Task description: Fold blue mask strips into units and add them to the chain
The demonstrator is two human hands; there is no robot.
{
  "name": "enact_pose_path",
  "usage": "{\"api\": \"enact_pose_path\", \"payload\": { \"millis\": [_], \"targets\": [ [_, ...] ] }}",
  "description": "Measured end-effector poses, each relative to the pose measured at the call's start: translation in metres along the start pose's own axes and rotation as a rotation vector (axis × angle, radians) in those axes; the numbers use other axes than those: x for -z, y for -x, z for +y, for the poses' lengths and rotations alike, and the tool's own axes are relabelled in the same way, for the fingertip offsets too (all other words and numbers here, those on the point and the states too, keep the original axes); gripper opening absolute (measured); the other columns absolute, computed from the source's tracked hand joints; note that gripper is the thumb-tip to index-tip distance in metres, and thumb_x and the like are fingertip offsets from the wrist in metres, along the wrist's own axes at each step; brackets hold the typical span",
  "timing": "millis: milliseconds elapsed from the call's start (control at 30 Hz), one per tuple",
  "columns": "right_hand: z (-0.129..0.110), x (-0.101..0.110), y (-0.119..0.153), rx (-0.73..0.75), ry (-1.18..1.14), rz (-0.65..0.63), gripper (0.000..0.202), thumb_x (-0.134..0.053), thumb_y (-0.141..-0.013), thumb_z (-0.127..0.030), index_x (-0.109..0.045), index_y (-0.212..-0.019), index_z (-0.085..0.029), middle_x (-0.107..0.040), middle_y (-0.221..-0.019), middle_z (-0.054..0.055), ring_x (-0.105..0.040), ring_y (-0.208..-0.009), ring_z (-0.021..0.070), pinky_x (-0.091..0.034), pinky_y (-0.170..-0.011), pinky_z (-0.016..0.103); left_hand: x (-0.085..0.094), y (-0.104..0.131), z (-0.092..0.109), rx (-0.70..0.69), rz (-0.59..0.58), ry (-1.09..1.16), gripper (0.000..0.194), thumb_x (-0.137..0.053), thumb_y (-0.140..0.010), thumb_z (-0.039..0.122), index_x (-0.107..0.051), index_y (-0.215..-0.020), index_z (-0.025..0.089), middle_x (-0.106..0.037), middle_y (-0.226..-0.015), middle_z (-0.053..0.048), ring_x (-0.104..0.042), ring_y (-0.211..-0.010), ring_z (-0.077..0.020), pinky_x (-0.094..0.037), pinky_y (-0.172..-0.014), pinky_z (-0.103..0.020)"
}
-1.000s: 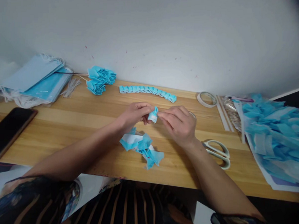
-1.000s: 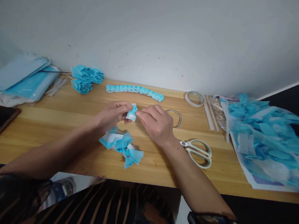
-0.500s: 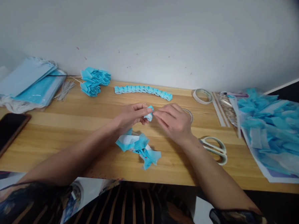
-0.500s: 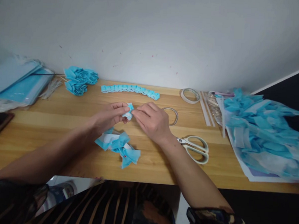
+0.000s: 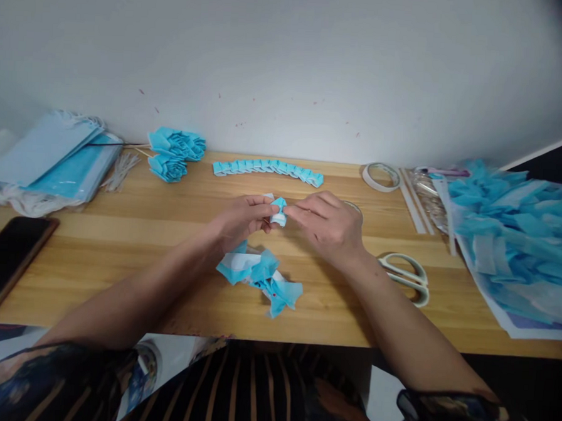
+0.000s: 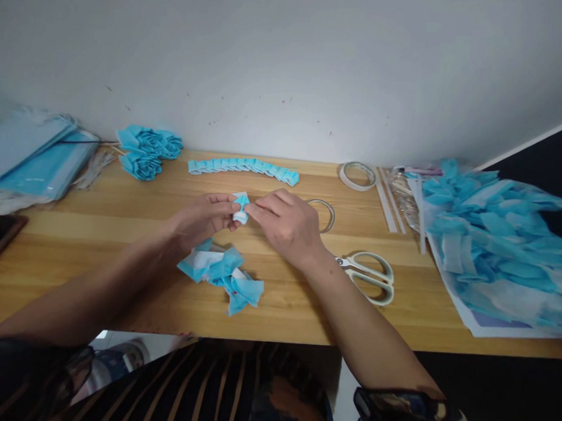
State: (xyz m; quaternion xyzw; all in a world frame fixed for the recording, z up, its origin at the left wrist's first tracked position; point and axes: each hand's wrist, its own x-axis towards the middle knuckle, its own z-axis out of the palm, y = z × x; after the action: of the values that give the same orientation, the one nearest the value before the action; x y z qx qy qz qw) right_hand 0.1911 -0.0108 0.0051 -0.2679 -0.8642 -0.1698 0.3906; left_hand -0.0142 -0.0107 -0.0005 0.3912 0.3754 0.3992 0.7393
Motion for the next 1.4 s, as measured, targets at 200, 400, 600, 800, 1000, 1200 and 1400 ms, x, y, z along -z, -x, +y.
{"api": "enact_pose_path", "payload": {
  "millis": [200, 400, 600, 800, 1000, 1200, 1400],
  "targets": [
    [-0.002, 0.0, 0.001, -0.131, -0.163, -0.085, 0.017, -0.058, -0.098, -0.02, -0.073, -0.102, -0.024, -0.076, -0.087, 0.002, -0.065, -0.081, 0.0175, -0.049, -0.068, 0.031, 0.0, 0.0, 0.003, -0.013, 0.01, 0.004, 0.033, -0.089, -0.061, 0.031, -0.067, -0.075, 0.011, -0.065, -0.069, -0.002, -0.058, -0.06, -0.0092, -0.045, -0.057, -0.022],
    [-0.005, 0.0, 0.005, -0.744, -0.752, -0.095, 0.031, -0.049, -0.103, -0.04, -0.054, -0.129, -0.026, -0.073, -0.108, 0.006, -0.069, -0.098, 0.0199, -0.054, -0.087, 0.037, 0.001, -0.001, 0.002, -0.062, 0.034, -0.166, 0.025, -0.081, -0.07, 0.032, -0.066, -0.076, 0.014, -0.064, -0.066, 0.0, -0.056, -0.059, -0.0089, -0.045, -0.059, -0.022],
    [-0.006, -0.004, 0.003, -0.859, -1.059, -0.272, 0.048, -0.063, -0.092, -0.038, -0.049, -0.137, -0.025, -0.068, -0.1, 0.003, -0.065, -0.091, 0.0184, -0.052, -0.077, 0.033, -0.005, 0.003, 0.003, -0.223, 0.051, -0.397, 0.02, -0.074, -0.075, 0.034, -0.066, -0.077, 0.015, -0.061, -0.068, 0.002, -0.05, -0.059, -0.008, -0.042, -0.059, -0.022],
    [-0.007, -0.008, 0.002, -0.899, -0.994, -0.244, 0.047, -0.062, -0.086, -0.025, -0.055, -0.132, -0.023, -0.062, -0.086, -0.001, -0.059, -0.076, 0.0145, -0.049, -0.072, 0.03, -0.008, 0.006, 0.004, -0.238, 0.042, -0.458, 0.023, -0.071, -0.079, 0.036, -0.071, -0.088, 0.015, -0.064, -0.07, 0.001, -0.051, -0.061, -0.009, -0.043, -0.061, -0.024],
    [-0.003, -0.008, 0.003, -0.932, -0.974, -0.156, 0.048, -0.061, -0.086, -0.026, -0.055, -0.134, -0.022, -0.058, -0.086, -0.001, -0.057, -0.077, 0.0144, -0.046, -0.071, 0.029, -0.009, 0.008, 0.006, -0.202, 0.09, -0.389, 0.042, -0.064, -0.086, 0.042, -0.068, -0.114, 0.012, -0.065, -0.071, -0.002, -0.055, -0.062, -0.0117, -0.046, -0.062, -0.026],
    [-0.004, -0.007, 0.001, -0.933, -0.962, -0.145, 0.048, -0.061, -0.086, -0.025, -0.057, -0.134, -0.023, -0.059, -0.087, 0.0, -0.058, -0.079, 0.015, -0.047, -0.073, 0.03, -0.009, 0.008, 0.007, -0.162, 0.06, -0.473, 0.024, -0.072, -0.076, 0.038, -0.065, -0.082, 0.016, -0.057, -0.064, 0.003, -0.049, -0.058, -0.0088, -0.042, -0.06, -0.024],
    [-0.001, -0.004, 0.0, -0.95, -0.98, -0.152, 0.042, -0.059, -0.091, -0.033, -0.06, -0.132, -0.023, -0.064, -0.09, 0.001, -0.061, -0.083, 0.0168, -0.049, -0.076, 0.032, -0.007, 0.007, 0.006, -0.185, 0.063, -0.494, 0.021, -0.068, -0.076, 0.036, -0.061, -0.074, 0.017, -0.051, -0.061, 0.004, -0.044, -0.057, -0.0078, -0.038, -0.059, -0.023]
  ]
}}
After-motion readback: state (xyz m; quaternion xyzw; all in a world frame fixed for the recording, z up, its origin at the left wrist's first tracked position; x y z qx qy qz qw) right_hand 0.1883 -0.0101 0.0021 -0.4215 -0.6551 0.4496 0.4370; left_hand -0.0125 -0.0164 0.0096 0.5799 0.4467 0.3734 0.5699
